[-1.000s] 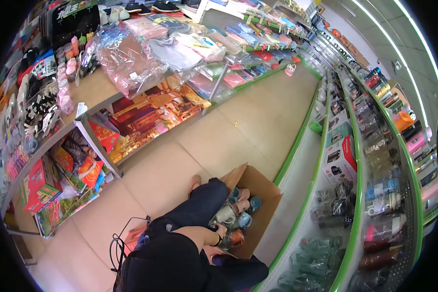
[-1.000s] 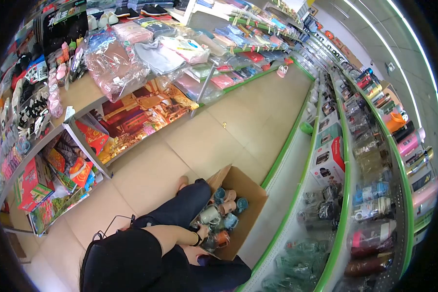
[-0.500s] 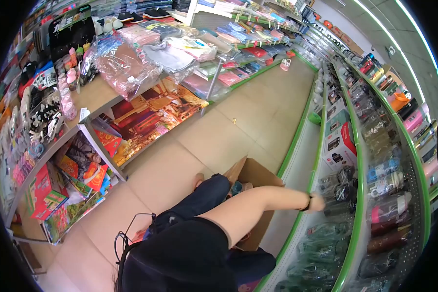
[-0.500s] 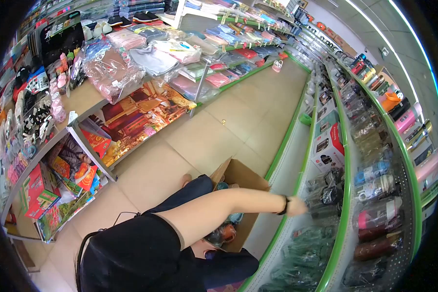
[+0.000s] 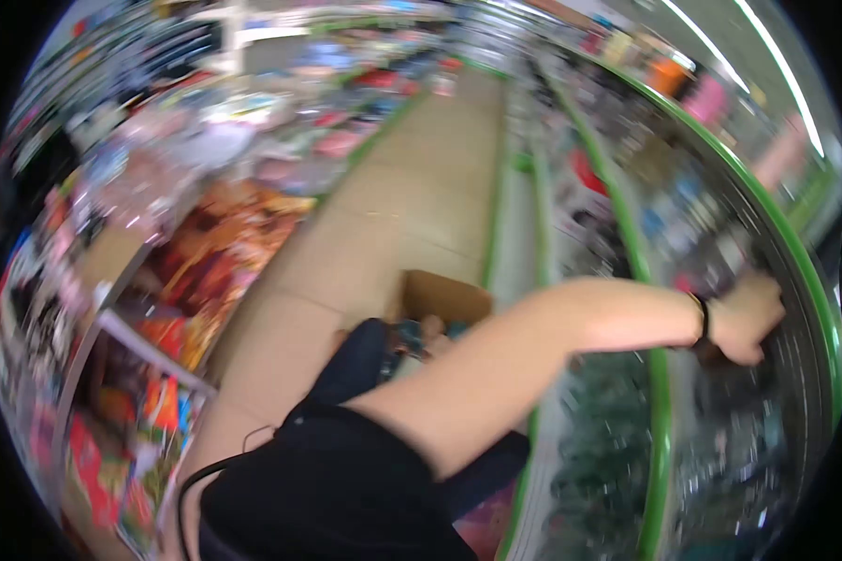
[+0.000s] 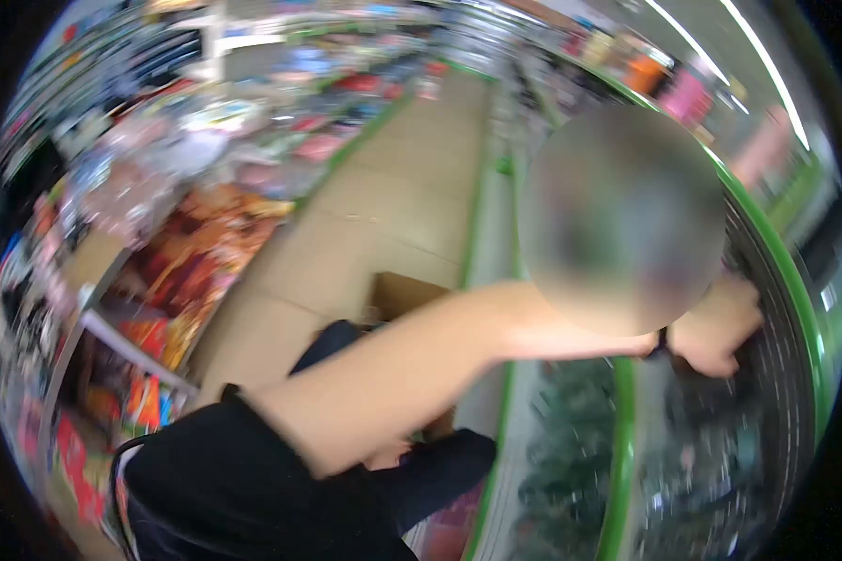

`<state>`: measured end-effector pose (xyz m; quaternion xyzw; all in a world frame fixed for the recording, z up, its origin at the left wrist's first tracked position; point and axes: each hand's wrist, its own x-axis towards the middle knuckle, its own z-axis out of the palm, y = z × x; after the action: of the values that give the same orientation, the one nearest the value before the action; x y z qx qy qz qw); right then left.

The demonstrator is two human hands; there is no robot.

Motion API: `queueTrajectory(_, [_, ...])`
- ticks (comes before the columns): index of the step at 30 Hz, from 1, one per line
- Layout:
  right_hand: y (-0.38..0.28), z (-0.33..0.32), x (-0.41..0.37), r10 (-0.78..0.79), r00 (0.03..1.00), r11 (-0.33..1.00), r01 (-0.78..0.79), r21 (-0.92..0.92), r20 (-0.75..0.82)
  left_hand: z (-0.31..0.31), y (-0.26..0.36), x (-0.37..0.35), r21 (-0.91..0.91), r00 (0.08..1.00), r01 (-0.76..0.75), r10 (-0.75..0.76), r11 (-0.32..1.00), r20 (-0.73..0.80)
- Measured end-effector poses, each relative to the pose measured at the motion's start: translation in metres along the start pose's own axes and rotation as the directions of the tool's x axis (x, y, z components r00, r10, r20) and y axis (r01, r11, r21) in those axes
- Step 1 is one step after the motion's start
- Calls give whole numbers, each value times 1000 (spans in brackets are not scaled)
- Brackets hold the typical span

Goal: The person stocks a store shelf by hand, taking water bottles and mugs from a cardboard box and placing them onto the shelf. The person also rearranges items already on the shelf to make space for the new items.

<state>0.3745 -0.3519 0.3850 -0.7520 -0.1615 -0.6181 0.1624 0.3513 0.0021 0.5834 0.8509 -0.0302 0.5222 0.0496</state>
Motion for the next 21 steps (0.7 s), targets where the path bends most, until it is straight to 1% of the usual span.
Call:
queueTrajectory(1, [8,4,-9,37,999,992,-39,-122,-18,9,10,-5,28,992,-27,30,999,-123])
queueTrajectory(2, [18,16,-20,-27,1000,996,26,-83,-13,9,21,-9,52,999,19,-16,998,-51])
queueTrajectory(3, [32,18,-20,-92,996,994,91,-58,-4,14,29,-10,75,999,33,-32,997,-22])
queueTrajectory(4, [4,-4,-5,-14,1000,1000,14,7,-22,18,32,-4,28,992,25,-28,999,123])
queueTrajectory(5, [9,-6,-7,12,1000,1000,-13,23,20,17,39,0,52,955,56,-68,997,290])
queueTrajectory(6, [0,-17,-1,53,995,999,-54,5,87,47,27,-3,32,984,-69,63,997,167])
queueTrajectory(7, [-5,-12,-2,115,990,993,-117,21,86,64,17,-3,55,987,-138,132,989,93])
queueTrajectory(9, [-6,-16,6,79,990,993,-88,76,115,73,19,-3,0,984,-152,151,988,95])
queueTrajectory(10, [-7,-17,6,115,989,993,-118,24,91,76,19,-4,-20,986,-140,141,990,89])
queueTrajectory(12, [-9,-15,8,83,991,985,-98,140,110,70,31,3,-233,982,-45,86,971,167])
queueTrajectory(13, [-9,-13,8,97,991,987,-108,122,96,55,48,8,-365,969,74,20,928,246])
queueTrajectory(14, [-7,-14,8,94,992,986,-104,131,84,47,63,17,-367,970,55,38,929,242])
queueTrajectory(16, [-8,-13,8,80,994,986,-90,140,75,43,78,25,-492,961,57,85,869,262])
queueTrajectory(17, [-7,-12,7,87,994,986,-95,137,68,46,82,29,-405,952,-54,169,913,254])
queueTrajectory(18, [-8,-11,7,91,994,986,-99,137,65,46,91,29,-403,953,-48,162,914,255])
queueTrajectory(19, [-9,-11,6,85,994,986,-94,140,71,44,104,26,-226,944,-65,133,972,302])
queueTrajectory(20, [-9,-10,6,89,994,986,-98,137,68,43,109,23,-43,934,-86,95,995,345])
queueTrajectory(21, [-9,-11,6,96,993,986,-104,131,66,51,105,18,-34,938,-102,107,994,330])
